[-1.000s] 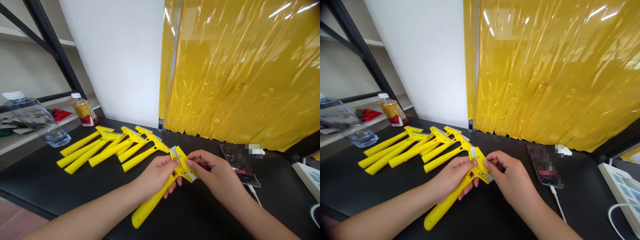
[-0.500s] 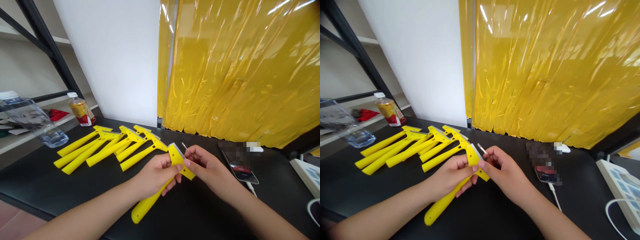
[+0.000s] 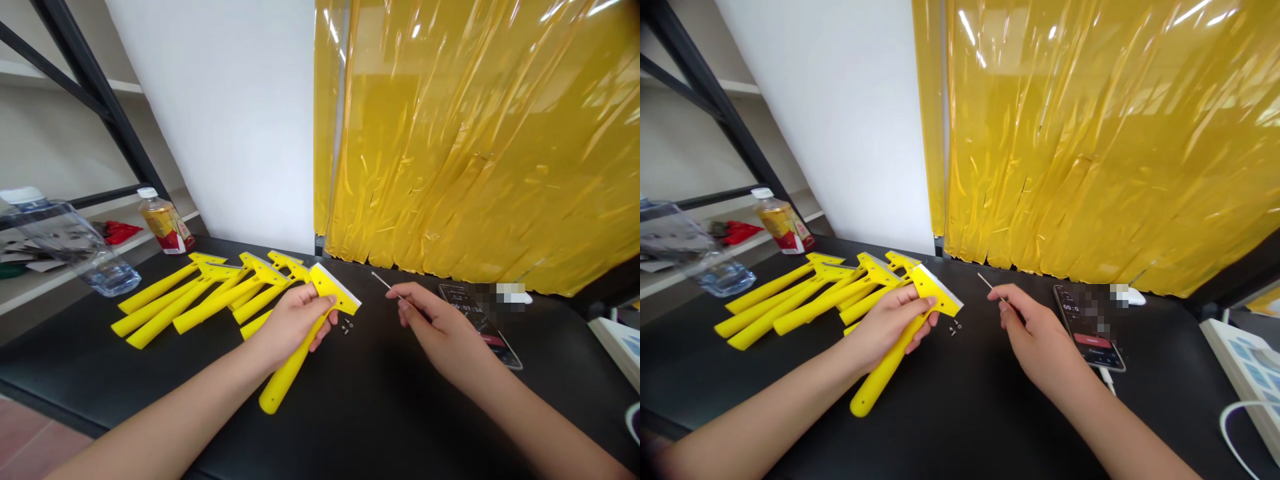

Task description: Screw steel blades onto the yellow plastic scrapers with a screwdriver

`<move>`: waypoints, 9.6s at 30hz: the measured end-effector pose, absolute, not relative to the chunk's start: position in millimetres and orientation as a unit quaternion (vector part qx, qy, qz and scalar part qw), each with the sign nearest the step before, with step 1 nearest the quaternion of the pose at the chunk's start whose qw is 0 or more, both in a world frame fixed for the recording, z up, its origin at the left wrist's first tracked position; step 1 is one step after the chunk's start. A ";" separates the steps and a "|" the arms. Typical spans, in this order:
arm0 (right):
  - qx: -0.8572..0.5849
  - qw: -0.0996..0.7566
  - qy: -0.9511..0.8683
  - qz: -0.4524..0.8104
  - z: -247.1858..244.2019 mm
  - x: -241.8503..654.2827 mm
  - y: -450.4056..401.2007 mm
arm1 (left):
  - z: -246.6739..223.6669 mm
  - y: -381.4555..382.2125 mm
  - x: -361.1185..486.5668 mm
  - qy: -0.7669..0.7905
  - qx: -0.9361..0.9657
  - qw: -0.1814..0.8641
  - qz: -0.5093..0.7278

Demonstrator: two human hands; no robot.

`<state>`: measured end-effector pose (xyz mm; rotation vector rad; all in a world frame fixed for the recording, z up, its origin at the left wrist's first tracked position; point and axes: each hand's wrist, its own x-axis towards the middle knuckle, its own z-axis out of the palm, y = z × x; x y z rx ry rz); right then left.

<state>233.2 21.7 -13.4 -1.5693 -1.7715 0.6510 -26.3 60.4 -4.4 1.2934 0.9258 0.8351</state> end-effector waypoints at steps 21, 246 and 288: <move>-0.485 0.426 -0.537 0.543 4.9 192.4 -1.9 | 13.7 24.7 -16.1 0.399 0.652 0.565 0.310; -0.522 0.296 -0.762 0.244 0.5 219.1 1.6 | -9.2 61.2 -25.9 0.406 0.323 0.751 0.409; -0.508 0.369 -0.731 0.266 10.7 198.0 -7.2 | -1.0 38.6 -19.4 0.397 0.480 0.713 0.321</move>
